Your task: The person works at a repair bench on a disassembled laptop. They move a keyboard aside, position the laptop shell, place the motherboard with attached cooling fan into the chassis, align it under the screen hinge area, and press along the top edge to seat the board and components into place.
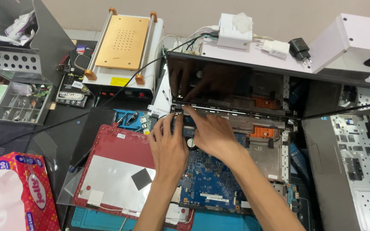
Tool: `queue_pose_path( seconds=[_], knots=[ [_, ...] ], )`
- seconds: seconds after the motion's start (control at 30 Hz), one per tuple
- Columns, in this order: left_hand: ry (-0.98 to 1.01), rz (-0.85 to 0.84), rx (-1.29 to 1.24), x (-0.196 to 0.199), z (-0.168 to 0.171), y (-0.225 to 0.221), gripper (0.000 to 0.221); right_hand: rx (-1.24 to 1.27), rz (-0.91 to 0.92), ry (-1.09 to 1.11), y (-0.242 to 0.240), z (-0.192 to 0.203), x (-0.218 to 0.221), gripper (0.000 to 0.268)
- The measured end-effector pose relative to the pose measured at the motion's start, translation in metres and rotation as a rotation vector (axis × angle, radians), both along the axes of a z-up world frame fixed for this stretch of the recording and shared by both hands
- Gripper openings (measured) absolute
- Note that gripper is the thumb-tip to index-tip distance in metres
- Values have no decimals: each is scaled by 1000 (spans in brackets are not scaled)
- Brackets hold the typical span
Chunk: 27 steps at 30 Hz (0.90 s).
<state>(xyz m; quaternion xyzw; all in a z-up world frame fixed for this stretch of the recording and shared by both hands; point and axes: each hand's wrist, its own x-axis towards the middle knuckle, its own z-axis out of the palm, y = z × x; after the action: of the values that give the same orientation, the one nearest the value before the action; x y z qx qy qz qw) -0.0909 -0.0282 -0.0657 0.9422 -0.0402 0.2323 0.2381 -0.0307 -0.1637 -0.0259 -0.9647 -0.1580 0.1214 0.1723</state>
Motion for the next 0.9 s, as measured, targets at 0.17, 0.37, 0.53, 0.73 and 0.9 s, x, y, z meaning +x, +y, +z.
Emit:
queue_pose_path(
  seconds=[0.17, 0.37, 0.53, 0.73, 0.9],
  knots=[
    [7, 34, 34, 1, 1, -3, 54, 6, -4, 36, -3, 7, -2, 81],
    [-41, 30, 48, -2, -3, -2, 51, 77, 69, -62, -6, 7, -8, 76],
    [-35, 13, 56, -1, -10, -1, 53, 68, 117, -155, -7, -1, -5, 74],
    [-32, -1, 14, -3, -9, -1, 54, 80, 108, -48, -1, 22, 0, 68],
    [-13, -1, 17, -4, -3, -1, 54, 71, 80, -2, -2, 17, 0, 68]
  ],
)
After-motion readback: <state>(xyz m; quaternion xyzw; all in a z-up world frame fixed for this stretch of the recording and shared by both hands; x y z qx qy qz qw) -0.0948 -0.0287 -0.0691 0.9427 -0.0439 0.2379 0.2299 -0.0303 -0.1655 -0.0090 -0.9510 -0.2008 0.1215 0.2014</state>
